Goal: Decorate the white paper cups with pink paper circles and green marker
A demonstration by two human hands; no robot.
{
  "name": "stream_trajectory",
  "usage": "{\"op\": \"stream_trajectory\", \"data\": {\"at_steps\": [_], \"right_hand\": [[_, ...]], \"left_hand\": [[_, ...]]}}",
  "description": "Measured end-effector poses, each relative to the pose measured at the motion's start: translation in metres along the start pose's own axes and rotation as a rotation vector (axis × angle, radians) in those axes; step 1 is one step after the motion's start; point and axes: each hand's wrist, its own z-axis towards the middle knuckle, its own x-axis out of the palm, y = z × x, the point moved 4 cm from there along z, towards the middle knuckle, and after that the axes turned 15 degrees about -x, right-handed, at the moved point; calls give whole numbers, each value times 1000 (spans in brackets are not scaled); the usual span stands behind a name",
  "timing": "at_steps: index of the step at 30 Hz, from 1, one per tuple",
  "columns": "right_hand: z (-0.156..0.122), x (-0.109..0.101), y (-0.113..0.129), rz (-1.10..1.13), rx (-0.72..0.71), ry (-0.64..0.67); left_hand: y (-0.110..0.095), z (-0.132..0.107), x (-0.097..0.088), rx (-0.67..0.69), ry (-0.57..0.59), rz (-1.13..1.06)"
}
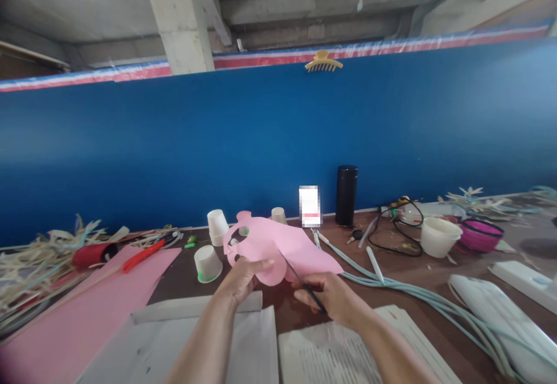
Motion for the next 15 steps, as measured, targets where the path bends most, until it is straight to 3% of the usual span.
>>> {"op": "stream_trajectory", "data": {"at_steps": [6,13,15], "right_hand": [[2,0,-6,17,-2,-45],[5,6,-16,25,15,-81],[7,7,-23,31,19,-111]], "left_hand": [[7,9,-3,71,-109,61],[17,21,-16,82,-491,74],[22,23,-14,79,-544,33]]}}
